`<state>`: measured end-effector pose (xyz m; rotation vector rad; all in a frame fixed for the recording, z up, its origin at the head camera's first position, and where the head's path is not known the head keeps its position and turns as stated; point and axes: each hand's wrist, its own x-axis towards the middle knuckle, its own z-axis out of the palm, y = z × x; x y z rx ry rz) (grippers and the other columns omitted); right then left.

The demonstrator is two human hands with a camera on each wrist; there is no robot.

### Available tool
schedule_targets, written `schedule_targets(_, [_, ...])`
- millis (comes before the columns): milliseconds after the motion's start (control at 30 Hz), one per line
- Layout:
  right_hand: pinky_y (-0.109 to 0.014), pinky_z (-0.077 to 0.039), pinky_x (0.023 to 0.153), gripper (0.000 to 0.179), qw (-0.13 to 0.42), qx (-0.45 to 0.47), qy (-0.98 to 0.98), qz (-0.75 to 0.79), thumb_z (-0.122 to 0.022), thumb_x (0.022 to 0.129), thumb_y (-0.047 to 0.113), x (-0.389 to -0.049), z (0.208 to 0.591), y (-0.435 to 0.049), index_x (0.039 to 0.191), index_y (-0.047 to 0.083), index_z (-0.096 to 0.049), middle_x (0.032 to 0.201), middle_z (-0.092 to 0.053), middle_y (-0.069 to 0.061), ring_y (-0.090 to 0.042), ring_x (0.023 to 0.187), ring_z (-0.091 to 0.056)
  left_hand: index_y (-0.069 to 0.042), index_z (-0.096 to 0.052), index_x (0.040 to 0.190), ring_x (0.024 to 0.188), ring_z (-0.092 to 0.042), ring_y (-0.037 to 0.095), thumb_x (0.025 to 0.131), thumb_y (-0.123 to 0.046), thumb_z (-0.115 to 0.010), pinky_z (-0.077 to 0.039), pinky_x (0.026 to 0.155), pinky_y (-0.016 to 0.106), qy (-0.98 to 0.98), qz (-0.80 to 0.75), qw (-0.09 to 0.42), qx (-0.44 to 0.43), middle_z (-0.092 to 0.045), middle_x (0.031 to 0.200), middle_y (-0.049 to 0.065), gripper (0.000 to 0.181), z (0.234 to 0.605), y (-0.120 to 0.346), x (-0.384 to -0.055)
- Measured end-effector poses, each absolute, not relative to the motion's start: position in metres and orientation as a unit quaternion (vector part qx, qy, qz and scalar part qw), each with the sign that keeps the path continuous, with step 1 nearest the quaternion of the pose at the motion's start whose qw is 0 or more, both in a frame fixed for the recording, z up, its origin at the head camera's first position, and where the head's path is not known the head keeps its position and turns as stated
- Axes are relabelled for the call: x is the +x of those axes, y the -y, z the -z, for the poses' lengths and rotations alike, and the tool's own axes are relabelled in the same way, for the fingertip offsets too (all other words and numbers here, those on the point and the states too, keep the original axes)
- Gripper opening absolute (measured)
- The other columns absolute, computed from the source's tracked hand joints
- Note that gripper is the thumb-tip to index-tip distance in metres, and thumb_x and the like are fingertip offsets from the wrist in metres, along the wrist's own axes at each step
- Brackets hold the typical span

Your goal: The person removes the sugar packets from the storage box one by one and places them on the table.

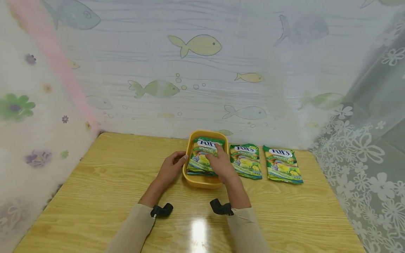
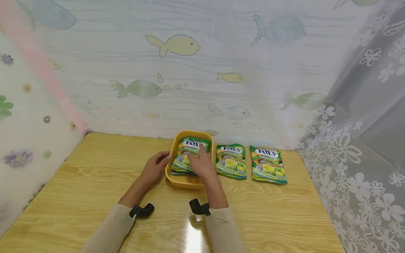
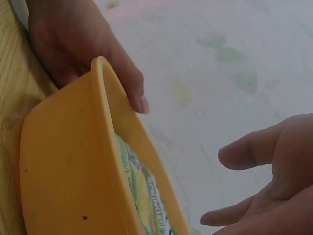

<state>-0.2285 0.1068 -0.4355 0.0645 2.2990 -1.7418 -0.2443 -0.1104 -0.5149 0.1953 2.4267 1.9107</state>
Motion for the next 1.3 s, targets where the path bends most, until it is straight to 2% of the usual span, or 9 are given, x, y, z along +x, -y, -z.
schedule_targets(167, [-0.070, -0.028, 0.121, 0.076, 0.125, 0.027, -0.798, 0.589, -0.052, 0.111, 0.025, -0.230, 0.437, -0.104, 0.172, 0.009, -0.009, 0.175, -0.004, -0.026, -0.050, 0.159, -0.013, -0.001, -0.059, 0.147, 0.131, -0.061, 0.035, 0.112, -0.029, -0.059, -0.047, 0.112, 0.054, -0.782, -0.620, 0.018, 0.059, -0.064, 0.141, 0.021, 0.045, 0.535, 0.113, -0.255])
schedule_targets(400, [-0.069, -0.032, 0.120, 0.079, 0.118, 0.027, -0.809, 0.575, -0.054, 0.110, 0.027, -0.232, 0.440, -0.104, 0.171, 0.007, -0.009, 0.174, -0.006, -0.029, -0.051, 0.158, -0.017, -0.009, -0.064, 0.143, 0.124, -0.065, 0.028, 0.109, -0.038, -0.063, -0.052, 0.106, 0.049, -0.783, -0.619, 0.010, 0.066, -0.068, 0.136, 0.014, 0.045, 0.539, 0.114, -0.258])
schedule_targets(933, [-0.069, -0.030, 0.120, 0.077, 0.118, 0.042, -0.774, 0.621, -0.057, 0.109, 0.024, -0.233, 0.436, -0.112, 0.171, 0.006, -0.013, 0.175, -0.009, -0.023, -0.050, 0.155, -0.027, -0.009, -0.065, 0.143, 0.124, -0.065, 0.028, 0.108, -0.040, -0.064, -0.051, 0.107, 0.049, -0.791, -0.607, 0.006, 0.077, -0.068, 0.137, 0.012, 0.046, 0.537, 0.116, -0.257])
schedule_targets(1067, [-0.069, -0.029, 0.121, 0.079, 0.117, 0.044, -0.770, 0.625, -0.058, 0.109, 0.024, -0.232, 0.435, -0.114, 0.171, 0.007, -0.013, 0.175, -0.012, -0.022, -0.050, 0.156, -0.024, -0.009, -0.065, 0.143, 0.123, -0.065, 0.028, 0.108, -0.040, -0.064, -0.052, 0.106, 0.049, -0.793, -0.605, 0.005, 0.076, -0.068, 0.136, 0.012, 0.046, 0.537, 0.115, -0.257])
schedule_targets(1300, [-0.071, -0.023, 0.122, 0.079, 0.113, 0.043, -0.767, 0.630, -0.056, 0.109, 0.026, -0.230, 0.433, -0.119, 0.171, 0.006, -0.011, 0.176, -0.007, -0.021, -0.050, 0.159, -0.013, -0.009, -0.064, 0.143, 0.121, -0.066, 0.028, 0.109, -0.038, -0.063, -0.052, 0.105, 0.049, -0.792, -0.606, 0.002, 0.075, -0.069, 0.135, 0.012, 0.046, 0.539, 0.113, -0.257])
